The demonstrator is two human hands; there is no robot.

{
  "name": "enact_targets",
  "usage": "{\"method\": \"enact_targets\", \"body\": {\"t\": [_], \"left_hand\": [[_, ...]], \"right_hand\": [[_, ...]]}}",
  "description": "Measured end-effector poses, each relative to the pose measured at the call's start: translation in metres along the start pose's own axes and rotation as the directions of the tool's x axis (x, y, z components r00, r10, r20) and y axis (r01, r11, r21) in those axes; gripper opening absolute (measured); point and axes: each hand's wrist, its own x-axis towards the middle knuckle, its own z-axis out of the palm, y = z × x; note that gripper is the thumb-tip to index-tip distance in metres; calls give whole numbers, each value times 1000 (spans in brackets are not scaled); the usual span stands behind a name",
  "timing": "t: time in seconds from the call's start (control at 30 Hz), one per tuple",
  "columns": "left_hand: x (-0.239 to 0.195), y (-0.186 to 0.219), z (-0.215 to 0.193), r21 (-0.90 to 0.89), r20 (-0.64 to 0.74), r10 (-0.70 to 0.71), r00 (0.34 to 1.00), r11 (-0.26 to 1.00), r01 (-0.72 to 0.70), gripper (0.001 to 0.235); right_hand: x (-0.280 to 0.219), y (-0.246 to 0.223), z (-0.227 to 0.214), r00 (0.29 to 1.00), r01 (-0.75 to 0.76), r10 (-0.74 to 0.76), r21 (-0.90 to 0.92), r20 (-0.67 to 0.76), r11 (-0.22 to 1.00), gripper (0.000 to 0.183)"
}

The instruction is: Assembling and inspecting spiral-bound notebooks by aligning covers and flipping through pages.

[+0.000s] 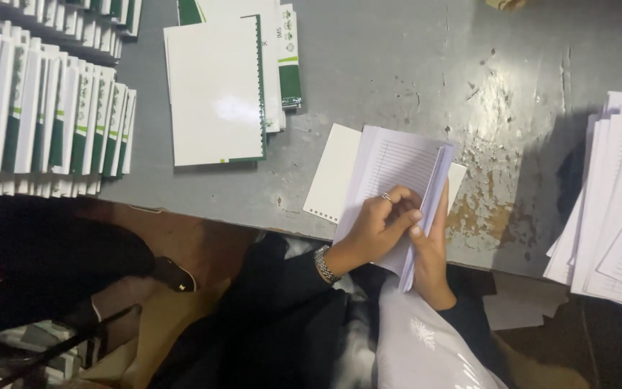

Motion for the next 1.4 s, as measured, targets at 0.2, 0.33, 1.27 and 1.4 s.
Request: {"method": "enact_targets", "body": {"t": [0.2, 0.33, 1.27, 1.4], "left_hand": [[1, -1, 0, 14, 8, 4, 1000, 1000, -5, 17], [0, 2, 0, 11, 17, 15, 1000, 1000, -15, 17], [-3, -5, 2, -5, -56, 83, 995, 997, -83, 23], [-3, -3, 1, -12, -61, 78, 995, 997, -79, 24]], "right_hand": [[2, -4, 3, 1000, -27, 26, -22, -9, 999, 95], [0, 2, -4, 999, -32, 32, -45, 1, 998, 96], [0, 8, -9, 999, 37, -33, -171, 27, 985, 91], [0, 4, -5, 999, 38, -33, -176, 26, 984, 91]]}}
